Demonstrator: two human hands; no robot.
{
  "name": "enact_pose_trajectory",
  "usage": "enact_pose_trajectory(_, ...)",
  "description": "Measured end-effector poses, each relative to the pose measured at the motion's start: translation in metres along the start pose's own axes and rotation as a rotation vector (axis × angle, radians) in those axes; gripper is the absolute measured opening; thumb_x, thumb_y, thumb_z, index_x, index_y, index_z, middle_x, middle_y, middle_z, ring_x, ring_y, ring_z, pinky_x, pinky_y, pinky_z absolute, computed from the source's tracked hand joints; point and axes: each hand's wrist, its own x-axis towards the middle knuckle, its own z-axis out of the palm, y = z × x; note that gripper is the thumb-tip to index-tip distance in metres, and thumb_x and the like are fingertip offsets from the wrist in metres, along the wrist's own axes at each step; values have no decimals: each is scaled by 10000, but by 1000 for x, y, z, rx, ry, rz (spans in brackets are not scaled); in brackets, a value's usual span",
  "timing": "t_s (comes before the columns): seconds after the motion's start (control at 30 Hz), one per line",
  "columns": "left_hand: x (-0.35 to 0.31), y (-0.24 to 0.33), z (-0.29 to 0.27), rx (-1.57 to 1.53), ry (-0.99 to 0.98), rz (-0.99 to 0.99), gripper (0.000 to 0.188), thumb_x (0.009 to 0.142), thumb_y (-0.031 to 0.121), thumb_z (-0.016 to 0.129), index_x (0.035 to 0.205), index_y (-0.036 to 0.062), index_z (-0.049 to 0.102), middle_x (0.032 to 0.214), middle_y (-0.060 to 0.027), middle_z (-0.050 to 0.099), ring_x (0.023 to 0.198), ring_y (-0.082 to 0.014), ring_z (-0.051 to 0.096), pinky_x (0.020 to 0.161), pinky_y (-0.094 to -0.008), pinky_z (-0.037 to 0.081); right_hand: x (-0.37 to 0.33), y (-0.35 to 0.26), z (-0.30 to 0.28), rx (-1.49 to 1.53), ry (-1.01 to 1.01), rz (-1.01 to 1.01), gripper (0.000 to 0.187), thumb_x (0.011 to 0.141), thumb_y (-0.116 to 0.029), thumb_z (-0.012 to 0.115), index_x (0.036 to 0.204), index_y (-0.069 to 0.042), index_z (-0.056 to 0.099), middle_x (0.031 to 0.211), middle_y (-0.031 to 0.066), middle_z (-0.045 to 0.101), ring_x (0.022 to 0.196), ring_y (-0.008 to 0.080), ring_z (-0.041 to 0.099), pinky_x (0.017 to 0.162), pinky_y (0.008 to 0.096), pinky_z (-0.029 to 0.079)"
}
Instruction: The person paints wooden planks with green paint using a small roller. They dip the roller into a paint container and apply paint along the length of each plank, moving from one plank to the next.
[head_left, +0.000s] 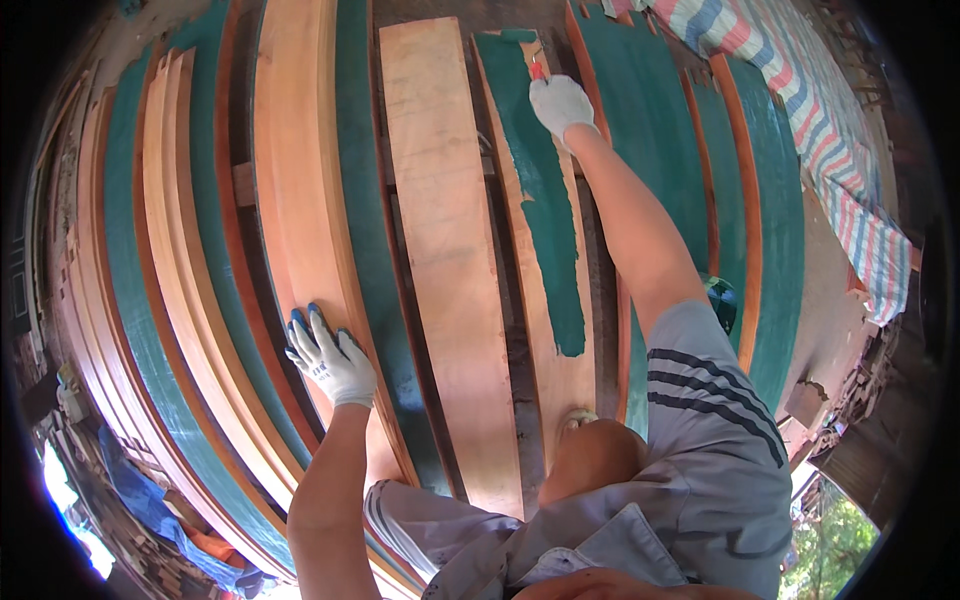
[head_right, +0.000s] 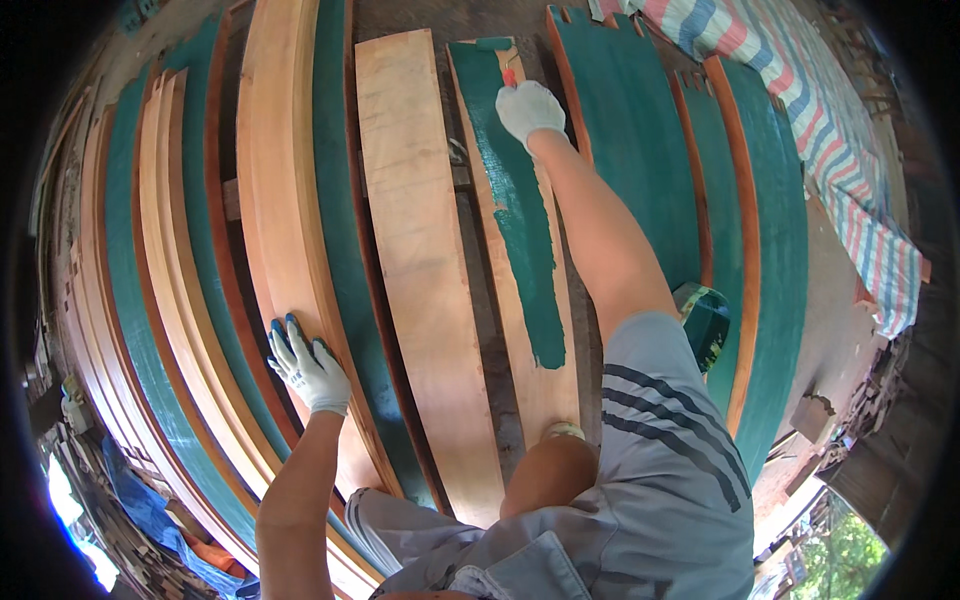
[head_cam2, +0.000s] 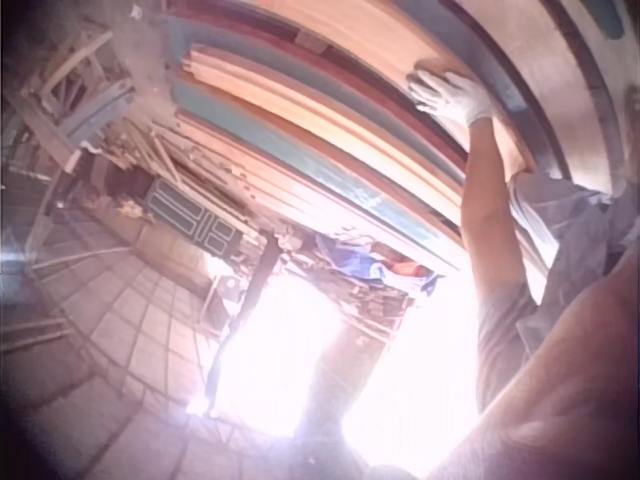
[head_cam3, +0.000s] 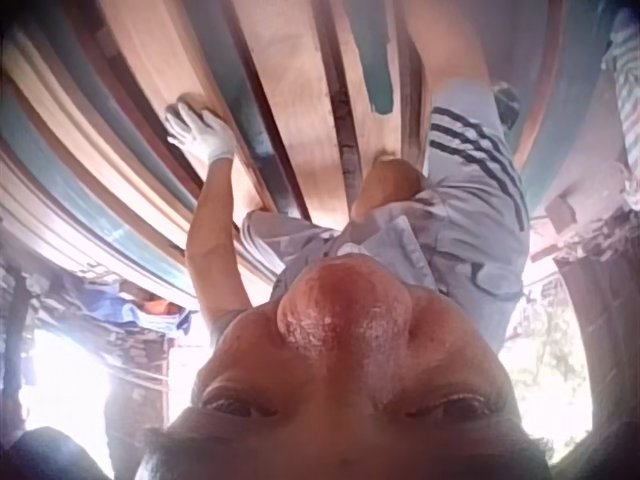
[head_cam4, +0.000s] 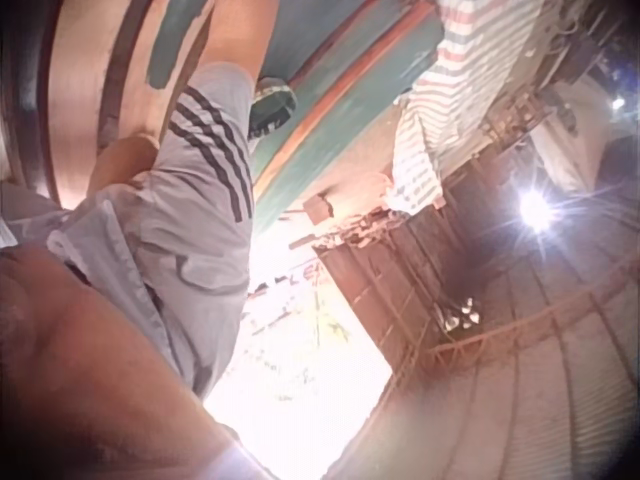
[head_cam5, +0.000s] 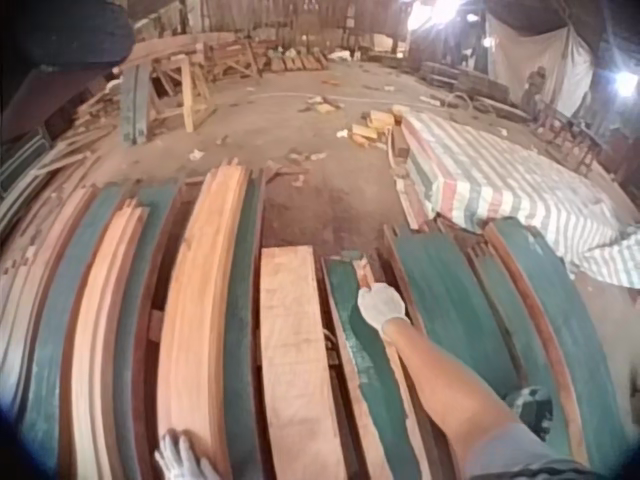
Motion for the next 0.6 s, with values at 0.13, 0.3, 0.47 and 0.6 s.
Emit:
enact_pose_trajectory(0.13, 8, 10, 2, -31, 3, -6, 662, 997, 153, 587, 1636, 85, 425, 1723, -219, 309, 1608, -461, 222, 1293, -670, 90, -71, 34, -17, -7, -57, -9, 496, 1060, -368, 436, 1056, 6, 761, 1118, 293, 747, 1095, 487, 700, 983, 581, 535)
enact_pose_trajectory(0.3, 7, 7, 6, -13, 6, -9, 659, 1000, 150, 586, 1635, 87, 423, 1726, -222, 302, 1608, -462, 224, 1294, -671, 88, -190, 92, -36, 2, -208, 42, 390, 1081, -357, 481, 970, -26, 654, 1003, 298, 708, 1008, 497, 664, 876, 609, 503)
enact_pose_trajectory(0.47, 3, 3, 4, -8, 15, -10, 660, 998, 148, 587, 1634, 85, 422, 1722, -239, 300, 1605, -474, 221, 1292, -675, 88, -151, 61, -53, -77, -19, -240, 312, 1058, -284, 528, 921, -20, 624, 954, 260, 733, 946, 487, 698, 844, 615, 537)
enact_pose_trajectory(0.6, 8, 8, 4, -14, 12, -1, 664, 993, 144, 590, 1633, 82, 423, 1720, -243, 300, 1604, -478, 221, 1290, -676, 90, -43, 42, -23, -63, 20, -203, 423, 1055, -322, 466, 967, 14, 709, 1071, 259, 758, 1027, 474, 714, 914, 584, 560)
